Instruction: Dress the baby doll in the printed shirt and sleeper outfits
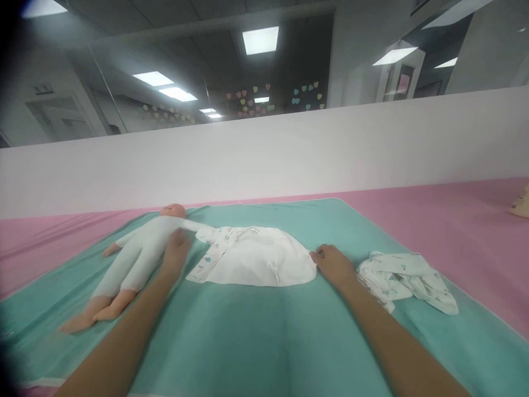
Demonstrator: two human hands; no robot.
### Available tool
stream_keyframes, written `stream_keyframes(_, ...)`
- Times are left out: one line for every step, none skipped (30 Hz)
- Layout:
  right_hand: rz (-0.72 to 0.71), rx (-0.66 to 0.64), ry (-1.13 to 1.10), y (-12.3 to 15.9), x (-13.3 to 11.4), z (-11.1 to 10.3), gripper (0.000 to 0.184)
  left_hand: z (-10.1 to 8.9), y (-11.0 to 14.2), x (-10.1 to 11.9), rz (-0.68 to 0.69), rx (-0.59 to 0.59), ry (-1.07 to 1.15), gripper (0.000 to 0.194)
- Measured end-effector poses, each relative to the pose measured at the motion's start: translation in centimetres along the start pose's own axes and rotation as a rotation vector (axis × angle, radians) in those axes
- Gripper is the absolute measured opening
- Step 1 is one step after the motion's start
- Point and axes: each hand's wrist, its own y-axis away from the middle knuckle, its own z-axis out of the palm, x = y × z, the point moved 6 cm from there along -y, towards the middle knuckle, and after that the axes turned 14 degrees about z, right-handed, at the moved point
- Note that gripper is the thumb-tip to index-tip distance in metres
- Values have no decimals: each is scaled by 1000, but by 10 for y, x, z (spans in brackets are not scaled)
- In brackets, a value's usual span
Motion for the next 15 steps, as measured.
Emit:
stream_keyframes(6, -17, 4, 0, 1, 1, 41, 9, 3, 8, 57, -72, -22, 49)
stream_keyframes(3, -37, -1, -1, 3, 3, 39, 20, 9, 16, 120, -168, -81, 44)
stream_keyframes(-10, -55, -19, -1, 3, 4, 37, 31, 16, 26, 186, -275, -145, 40)
stream_keyframes(-28, -68, -49, -1, 4, 5, 35, 43, 25, 37, 264, -378, -202, 37)
stream_keyframes(-44, -79, -86, -2, 5, 5, 33, 55, 37, 48, 353, -483, -238, 36)
stream_keyframes(-52, -85, -120, -4, 5, 5, 32, 67, 49, 60, 437, -587, -246, 37)
stream_keyframes(-52, -89, -146, -6, 6, 5, 31, 77, 63, 71, 510, -686, -237, 40)
stream_keyframes(-46, -91, -162, -9, 7, 4, 31, 86, 77, 81, 569, -782, -215, 46)
stream_keyframes(-42, -93, -170, -13, 6, 3, 30, 93, 90, 90, 621, -867, -192, 53)
stream_keyframes(-42, -98, -173, -17, 5, 1, 29, 99, 102, 97, 671, -944, -171, 58)
stream_keyframes(-50, -108, -177, -21, 3, -1, 29, 103, 111, 103, 713, -1001, -157, 61)
stream_keyframes(-64, -120, -187, -25, 1, -4, 28, 106, 118, 107, 747, -1033, -152, 60)
stream_keyframes(-79, -131, -203, -28, -2, -5, 27, 108, 121, 109, 770, -1042, -158, 55)
stream_keyframes(-88, -134, -226, -31, -4, -7, 28, 109, 122, 110, 782, -1032, -173, 48)
stream_keyframes(-90, -125, -255, -33, -6, -8, 29, 109, 121, 109, 790, -1010, -197, 40)
